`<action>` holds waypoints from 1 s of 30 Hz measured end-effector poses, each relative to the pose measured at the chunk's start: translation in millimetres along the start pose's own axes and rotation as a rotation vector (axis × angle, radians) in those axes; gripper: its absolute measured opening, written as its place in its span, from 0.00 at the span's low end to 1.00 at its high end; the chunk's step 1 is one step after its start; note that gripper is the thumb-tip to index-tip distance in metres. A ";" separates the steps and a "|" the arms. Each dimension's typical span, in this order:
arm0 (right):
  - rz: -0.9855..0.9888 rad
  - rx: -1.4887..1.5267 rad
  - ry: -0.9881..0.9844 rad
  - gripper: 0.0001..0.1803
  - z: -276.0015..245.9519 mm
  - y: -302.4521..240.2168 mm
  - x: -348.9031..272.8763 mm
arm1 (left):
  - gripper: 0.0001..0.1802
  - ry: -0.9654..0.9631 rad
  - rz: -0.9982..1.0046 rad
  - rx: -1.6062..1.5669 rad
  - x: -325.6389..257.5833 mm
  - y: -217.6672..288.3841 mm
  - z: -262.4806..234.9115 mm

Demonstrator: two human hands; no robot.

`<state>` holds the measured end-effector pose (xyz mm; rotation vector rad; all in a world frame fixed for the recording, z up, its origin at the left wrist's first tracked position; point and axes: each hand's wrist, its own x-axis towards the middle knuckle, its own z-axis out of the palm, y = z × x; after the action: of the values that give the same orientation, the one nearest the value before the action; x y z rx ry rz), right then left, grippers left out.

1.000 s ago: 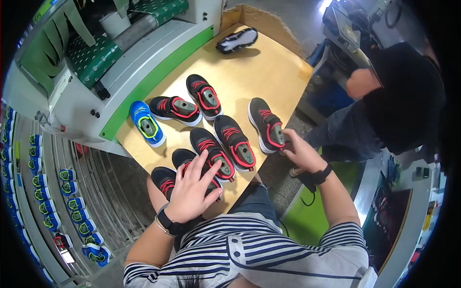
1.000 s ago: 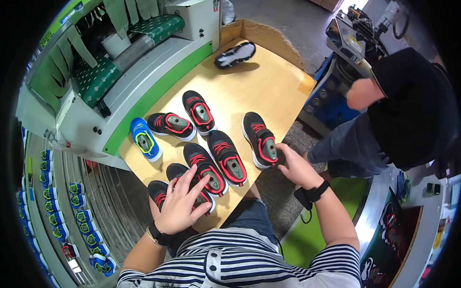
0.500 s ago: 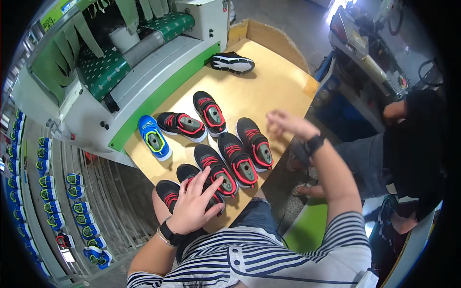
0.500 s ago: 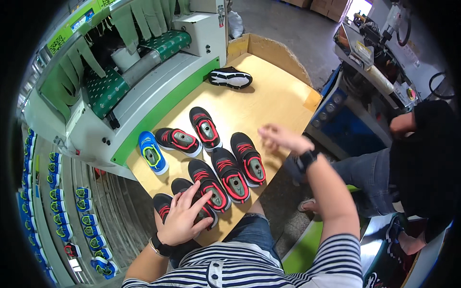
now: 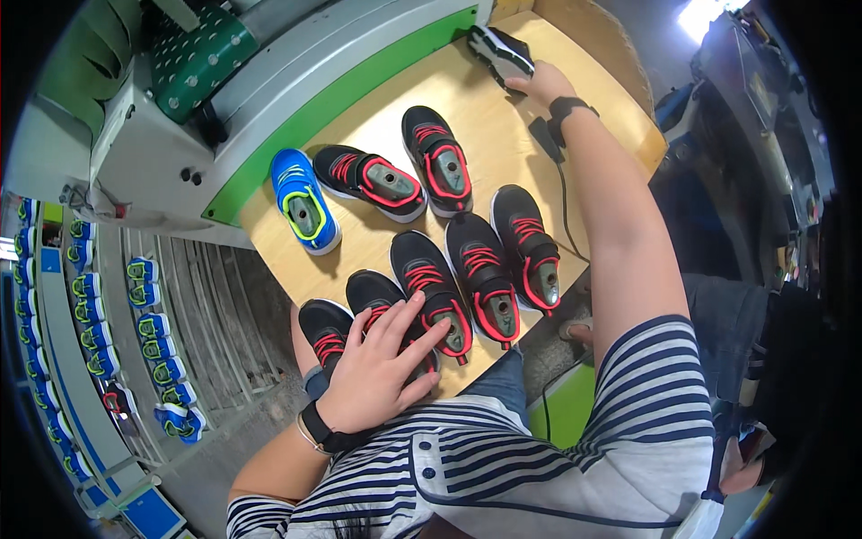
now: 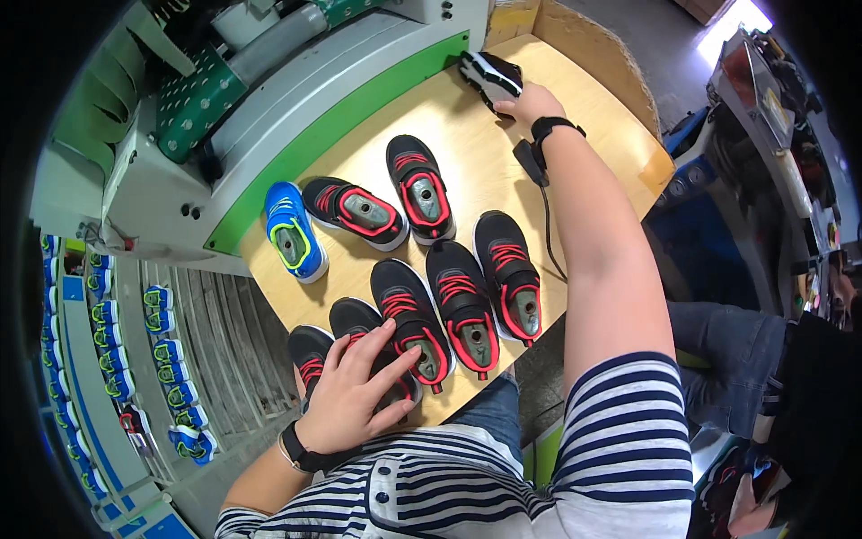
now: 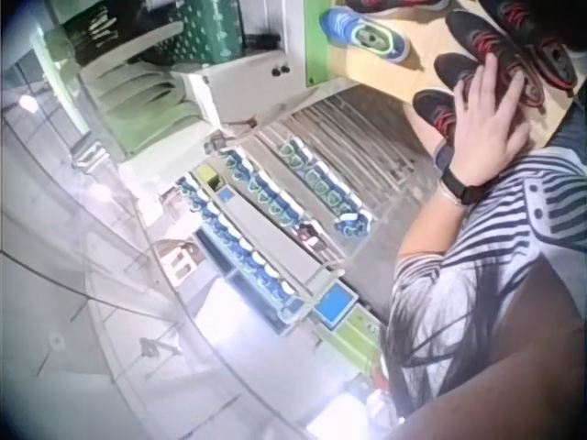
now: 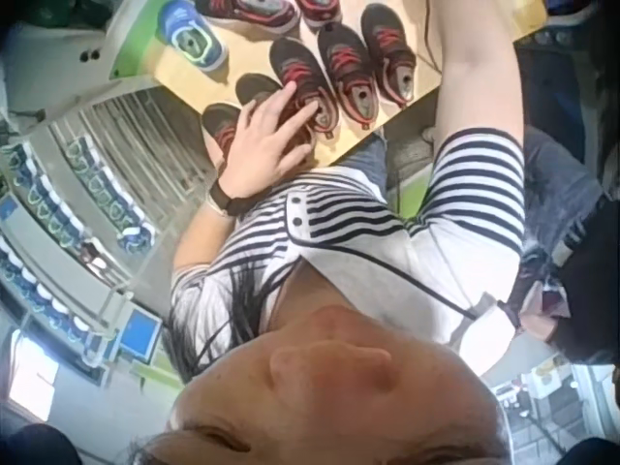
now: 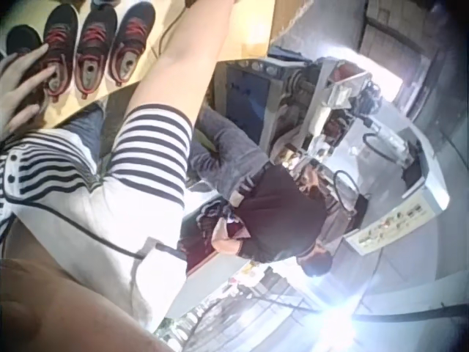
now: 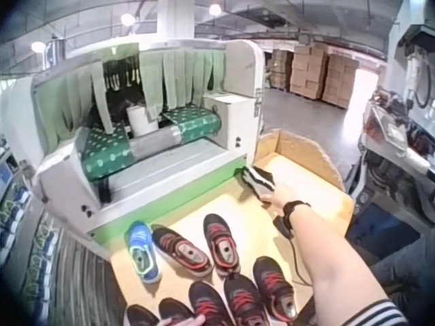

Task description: The person repeatedly picks up black sneakers with red laces from a wooden table, turns them over to view the soles, and places them back down. A green conveyor machine is visible nearby, and another person is working in the background.

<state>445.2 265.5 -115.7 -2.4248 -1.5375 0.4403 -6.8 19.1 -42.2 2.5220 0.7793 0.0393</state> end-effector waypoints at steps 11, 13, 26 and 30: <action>-0.152 0.069 0.225 0.27 -20.8 85.4 -195.5 | 0.39 0.132 0.078 -0.016 -5.0 -4.0 9.0; -0.211 0.072 0.344 0.27 -29.3 90.2 -239.8 | 0.40 0.145 0.080 -0.011 -6.7 -3.5 10.3; -0.894 0.363 0.112 0.36 -70.4 -55.1 -360.3 | 0.55 -0.124 0.328 -1.766 25.2 6.0 -67.2; -0.519 0.706 0.321 0.32 -49.9 -59.4 -346.8 | 0.39 0.152 -0.032 -1.911 14.9 13.8 -95.8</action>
<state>274.8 -26.0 -4.9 -1.4276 -1.4640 0.3753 -3.3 60.4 46.5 0.6764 0.3780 0.6219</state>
